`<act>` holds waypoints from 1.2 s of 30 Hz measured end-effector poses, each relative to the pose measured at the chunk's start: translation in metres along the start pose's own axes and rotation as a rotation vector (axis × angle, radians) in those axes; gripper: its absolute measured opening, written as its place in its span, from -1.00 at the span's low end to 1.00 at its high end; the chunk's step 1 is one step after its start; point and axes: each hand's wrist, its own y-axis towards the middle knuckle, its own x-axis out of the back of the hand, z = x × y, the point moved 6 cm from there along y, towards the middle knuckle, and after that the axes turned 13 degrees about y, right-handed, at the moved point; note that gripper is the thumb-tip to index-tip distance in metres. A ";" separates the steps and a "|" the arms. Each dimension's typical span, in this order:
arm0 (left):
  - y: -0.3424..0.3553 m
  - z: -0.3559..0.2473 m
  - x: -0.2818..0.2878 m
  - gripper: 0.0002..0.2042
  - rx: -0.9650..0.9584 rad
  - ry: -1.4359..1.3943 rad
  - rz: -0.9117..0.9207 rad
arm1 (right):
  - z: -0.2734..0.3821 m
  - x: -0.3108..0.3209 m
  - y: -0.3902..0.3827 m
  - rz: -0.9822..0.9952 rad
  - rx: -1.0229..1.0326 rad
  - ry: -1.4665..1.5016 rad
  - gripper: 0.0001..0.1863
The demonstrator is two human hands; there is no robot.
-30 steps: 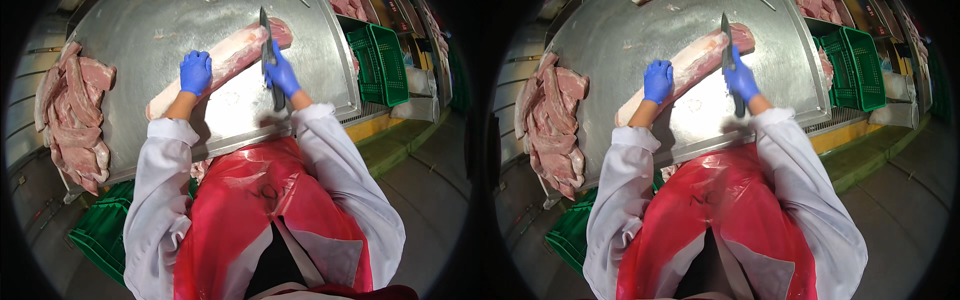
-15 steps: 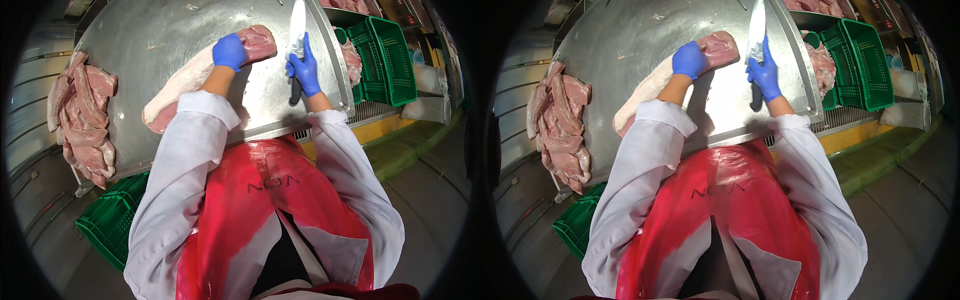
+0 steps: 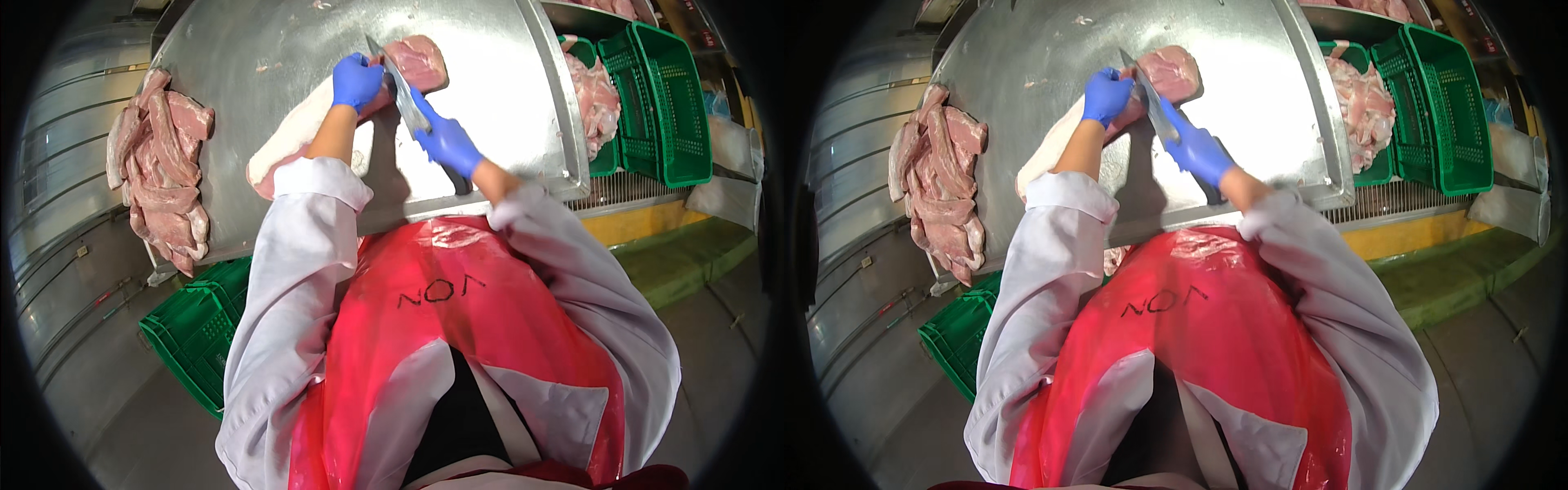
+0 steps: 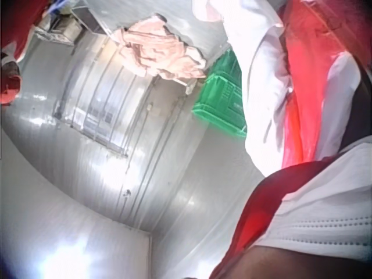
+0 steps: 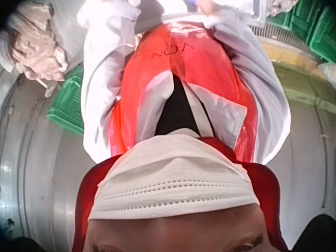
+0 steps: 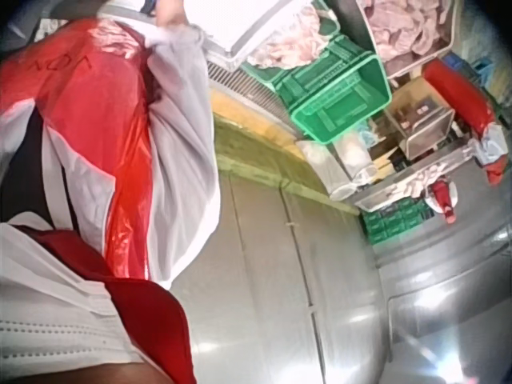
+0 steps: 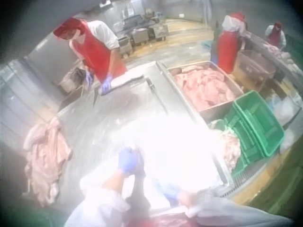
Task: The person uses a knife to trim fat and cut large pieces of raw meat on a stainless steel table. They separate trimmed fat and place it into a green crate while continuing to portion the meat into smaller pieces.
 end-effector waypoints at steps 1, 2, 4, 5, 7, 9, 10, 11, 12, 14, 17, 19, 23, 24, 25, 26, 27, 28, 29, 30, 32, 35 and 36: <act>-0.001 -0.008 0.006 -0.72 -0.010 0.035 -0.014 | 0.001 0.001 0.015 -0.002 0.013 -0.041 -0.20; 0.003 -0.019 0.011 -0.72 -0.033 0.070 -0.030 | 0.011 0.004 0.042 -0.056 0.194 0.035 -0.20; 0.012 -0.030 0.014 -0.73 -0.091 0.063 -0.038 | 0.012 0.010 0.077 -0.048 0.165 0.054 -0.20; 0.015 -0.031 0.016 -0.73 -0.115 0.060 -0.046 | 0.011 0.010 0.085 -0.038 0.152 0.063 -0.20; 0.013 -0.007 0.024 -0.74 -0.023 0.004 -0.031 | 0.012 -0.005 0.036 0.004 0.119 0.033 -0.19; 0.015 0.007 0.028 -0.75 0.030 -0.073 -0.031 | -0.007 -0.008 -0.008 0.107 0.031 0.010 -0.20; 0.020 0.012 0.028 -0.76 0.038 -0.119 -0.029 | -0.006 -0.010 0.001 0.097 0.047 0.018 -0.19; 0.022 0.017 0.028 -0.76 0.047 -0.165 -0.027 | -0.004 -0.011 0.014 0.092 0.068 0.021 -0.18; 0.025 0.005 0.031 -0.78 -0.003 -0.200 0.015 | 0.013 -0.009 0.043 0.066 0.064 0.054 -0.18; 0.034 -0.020 0.039 -0.78 -0.043 -0.158 0.029 | 0.024 -0.002 0.073 0.030 0.099 0.070 -0.18; 0.039 0.011 0.048 -0.77 0.041 -0.263 0.039 | 0.024 -0.020 0.065 0.094 0.161 0.035 -0.18; 0.042 0.042 0.056 -0.76 0.103 -0.304 0.019 | 0.004 -0.028 0.011 0.194 0.157 0.025 -0.19; 0.036 0.010 0.071 -0.78 0.094 -0.313 0.110 | 0.016 -0.029 0.058 0.121 0.169 -0.015 -0.20; 0.041 0.009 0.069 -0.81 0.064 -0.395 0.096 | 0.026 -0.031 0.088 0.114 0.157 -0.029 -0.20; 0.045 0.010 0.072 -0.81 0.061 -0.376 0.083 | 0.032 -0.035 0.107 0.113 0.139 -0.046 -0.19; 0.050 0.012 0.078 -0.81 0.058 -0.357 0.071 | 0.029 -0.037 0.103 0.109 0.164 -0.037 -0.19; 0.057 0.018 0.082 -0.82 0.057 -0.342 0.064 | 0.026 -0.040 0.092 0.104 0.183 -0.030 -0.19; 0.067 0.049 0.082 -0.80 0.087 -0.404 0.082 | 0.025 -0.045 0.075 0.113 0.205 -0.027 -0.19; 0.063 0.051 0.093 -0.78 -0.101 -0.060 0.008 | 0.025 -0.046 0.043 0.195 0.076 -0.153 -0.18; 0.055 0.038 0.104 -0.76 -0.304 0.286 -0.065 | 0.001 -0.043 0.029 0.185 0.143 -0.169 -0.19; 0.038 0.020 0.115 -0.75 -0.448 0.514 -0.112 | -0.015 -0.045 0.029 0.182 0.168 -0.111 -0.21; 0.026 -0.015 0.129 -0.76 -0.222 0.140 -0.011 | 0.021 -0.050 0.097 0.146 0.144 -0.183 -0.23; 0.023 -0.018 0.138 -0.75 -0.091 0.010 0.030 | 0.023 -0.053 0.097 0.139 0.184 -0.134 -0.23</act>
